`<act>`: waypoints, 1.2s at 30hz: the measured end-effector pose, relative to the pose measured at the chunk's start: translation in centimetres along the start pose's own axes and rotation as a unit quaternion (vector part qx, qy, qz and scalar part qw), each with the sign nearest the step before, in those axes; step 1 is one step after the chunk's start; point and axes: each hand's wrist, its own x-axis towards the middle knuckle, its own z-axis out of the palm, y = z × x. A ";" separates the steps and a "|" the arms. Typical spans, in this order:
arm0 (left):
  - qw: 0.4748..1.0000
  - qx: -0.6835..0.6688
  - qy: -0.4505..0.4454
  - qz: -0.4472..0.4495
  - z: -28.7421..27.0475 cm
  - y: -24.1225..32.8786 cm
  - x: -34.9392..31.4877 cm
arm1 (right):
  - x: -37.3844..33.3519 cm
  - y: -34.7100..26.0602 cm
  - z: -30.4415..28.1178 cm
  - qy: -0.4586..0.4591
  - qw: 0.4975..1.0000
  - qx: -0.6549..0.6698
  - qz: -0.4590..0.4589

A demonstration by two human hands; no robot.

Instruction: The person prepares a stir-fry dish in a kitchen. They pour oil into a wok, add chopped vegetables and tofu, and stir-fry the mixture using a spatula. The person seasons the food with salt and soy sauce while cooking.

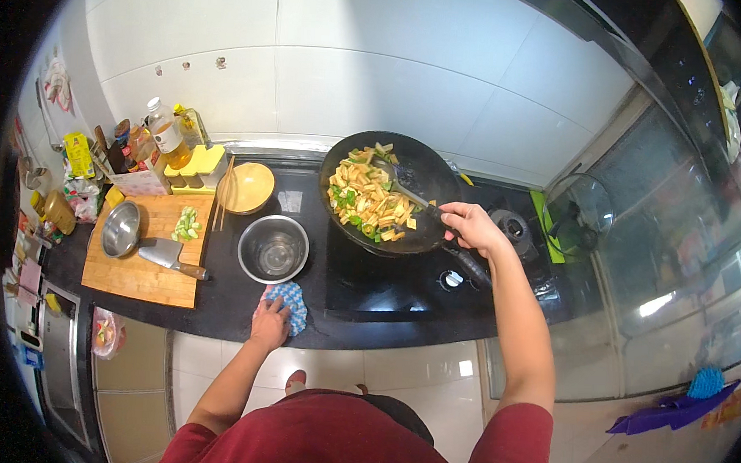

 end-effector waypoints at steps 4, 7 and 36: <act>1.000 0.004 -0.001 0.007 -0.2 0.1 -0.1 | -5.6 -3.8 -0.1 0.058 0.888 -0.409 -0.203; 1.000 -0.003 -0.002 0.012 -0.6 0.2 -0.1 | -10.4 -7.4 1.3 0.058 0.844 -0.510 -0.156; 0.999 -0.016 -0.043 -0.009 -0.1 -0.2 0.2 | -4.7 -8.3 5.0 0.179 0.786 -0.556 -0.205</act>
